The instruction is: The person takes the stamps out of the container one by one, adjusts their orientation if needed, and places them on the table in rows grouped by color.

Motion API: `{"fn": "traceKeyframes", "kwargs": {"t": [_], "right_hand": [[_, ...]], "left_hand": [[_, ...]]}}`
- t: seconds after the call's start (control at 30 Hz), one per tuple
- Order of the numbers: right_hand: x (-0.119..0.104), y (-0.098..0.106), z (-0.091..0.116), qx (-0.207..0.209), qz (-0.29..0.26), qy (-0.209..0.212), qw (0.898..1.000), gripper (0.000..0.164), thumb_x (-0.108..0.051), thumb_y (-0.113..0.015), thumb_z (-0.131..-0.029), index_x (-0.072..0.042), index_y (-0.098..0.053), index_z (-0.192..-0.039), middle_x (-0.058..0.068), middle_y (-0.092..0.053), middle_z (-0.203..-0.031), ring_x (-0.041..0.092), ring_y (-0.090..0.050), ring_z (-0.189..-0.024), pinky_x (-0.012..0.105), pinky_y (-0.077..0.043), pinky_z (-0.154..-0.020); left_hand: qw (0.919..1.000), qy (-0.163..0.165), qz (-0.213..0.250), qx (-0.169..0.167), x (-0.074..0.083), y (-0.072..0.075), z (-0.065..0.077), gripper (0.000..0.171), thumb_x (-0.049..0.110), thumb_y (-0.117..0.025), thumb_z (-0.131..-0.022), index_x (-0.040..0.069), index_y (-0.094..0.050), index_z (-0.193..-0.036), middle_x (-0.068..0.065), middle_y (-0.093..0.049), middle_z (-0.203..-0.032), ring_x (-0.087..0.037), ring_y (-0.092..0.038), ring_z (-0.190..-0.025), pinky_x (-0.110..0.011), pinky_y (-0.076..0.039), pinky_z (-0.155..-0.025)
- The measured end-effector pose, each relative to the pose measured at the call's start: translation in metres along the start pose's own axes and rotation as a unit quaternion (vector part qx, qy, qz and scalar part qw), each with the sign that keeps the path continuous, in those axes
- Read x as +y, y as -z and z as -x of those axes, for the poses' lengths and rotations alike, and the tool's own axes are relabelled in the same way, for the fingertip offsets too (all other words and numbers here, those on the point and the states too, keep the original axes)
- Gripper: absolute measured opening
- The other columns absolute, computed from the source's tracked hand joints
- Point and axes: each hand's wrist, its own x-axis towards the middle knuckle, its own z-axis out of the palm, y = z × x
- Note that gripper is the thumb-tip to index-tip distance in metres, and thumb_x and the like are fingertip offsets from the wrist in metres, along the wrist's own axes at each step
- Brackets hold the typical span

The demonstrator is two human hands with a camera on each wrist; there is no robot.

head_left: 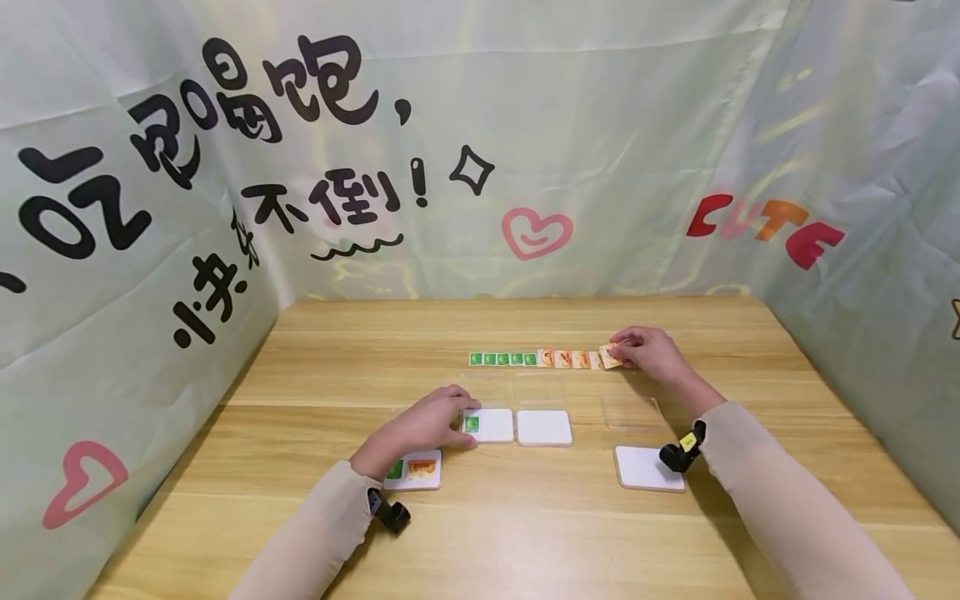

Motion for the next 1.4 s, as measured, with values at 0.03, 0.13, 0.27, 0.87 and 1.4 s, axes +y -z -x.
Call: {"fn": "traceKeyframes", "kwargs": {"t": [0.03, 0.13, 0.27, 0.87, 1.4], "right_hand": [[0.001, 0.001, 0.000, 0.000, 0.000, -0.002, 1.000, 0.029, -0.009, -0.063, -0.096, 0.010, -0.060, -0.117, 0.011, -0.068, -0.093, 0.015, -0.061, -0.074, 0.026, -0.052, -0.064], [0.003, 0.002, 0.000, 0.002, 0.004, -0.008, 1.000, 0.029, -0.011, -0.063, -0.096, 0.009, -0.061, -0.118, 0.011, -0.069, -0.094, 0.015, -0.061, -0.074, 0.025, -0.052, -0.064], [0.006, 0.004, -0.001, 0.005, 0.008, -0.008, 1.000, 0.030, -0.012, -0.063, -0.096, 0.009, -0.061, -0.117, 0.012, -0.069, -0.094, 0.014, -0.061, -0.073, 0.026, -0.052, -0.064], [0.010, 0.006, 0.001, 0.004, 0.003, -0.025, 1.000, 0.029, -0.010, -0.061, -0.097, 0.010, -0.060, -0.118, 0.013, -0.068, -0.099, 0.013, -0.061, -0.075, 0.025, -0.053, -0.066], [0.009, 0.003, 0.002, 0.010, 0.088, -0.015, 0.996, 0.028, -0.016, -0.066, -0.095, 0.006, -0.061, -0.110, 0.011, -0.068, -0.085, 0.016, -0.061, -0.071, 0.028, -0.052, -0.064]], "left_hand": [[1.0000, 0.000, 0.001, 0.000, 0.000, 0.000, 0.000, 0.060, 0.038, -0.076, -0.085, 0.011, -0.058, -0.136, -0.005, -0.053, -0.132, -0.019, -0.051, -0.116, -0.038, -0.043, -0.100], [1.0000, 0.000, -0.001, 0.000, 0.000, -0.001, 0.000, 0.060, 0.039, -0.076, -0.085, 0.012, -0.058, -0.136, -0.005, -0.052, -0.132, -0.019, -0.051, -0.116, -0.037, -0.043, -0.100], [1.0000, -0.001, -0.002, 0.000, 0.000, -0.001, 0.000, 0.060, 0.039, -0.076, -0.085, 0.012, -0.058, -0.136, -0.005, -0.052, -0.132, -0.019, -0.051, -0.116, -0.037, -0.043, -0.100], [0.9999, 0.000, 0.009, 0.004, -0.003, -0.001, -0.001, 0.059, 0.039, -0.077, -0.084, 0.012, -0.059, -0.134, -0.003, -0.053, -0.132, -0.019, -0.051, -0.117, -0.037, -0.042, -0.100], [1.0000, -0.001, 0.009, 0.004, -0.002, -0.002, -0.001, 0.060, 0.040, -0.077, -0.084, 0.013, -0.059, -0.135, -0.002, -0.053, -0.131, -0.017, -0.050, -0.116, -0.036, -0.042, -0.099]]}}
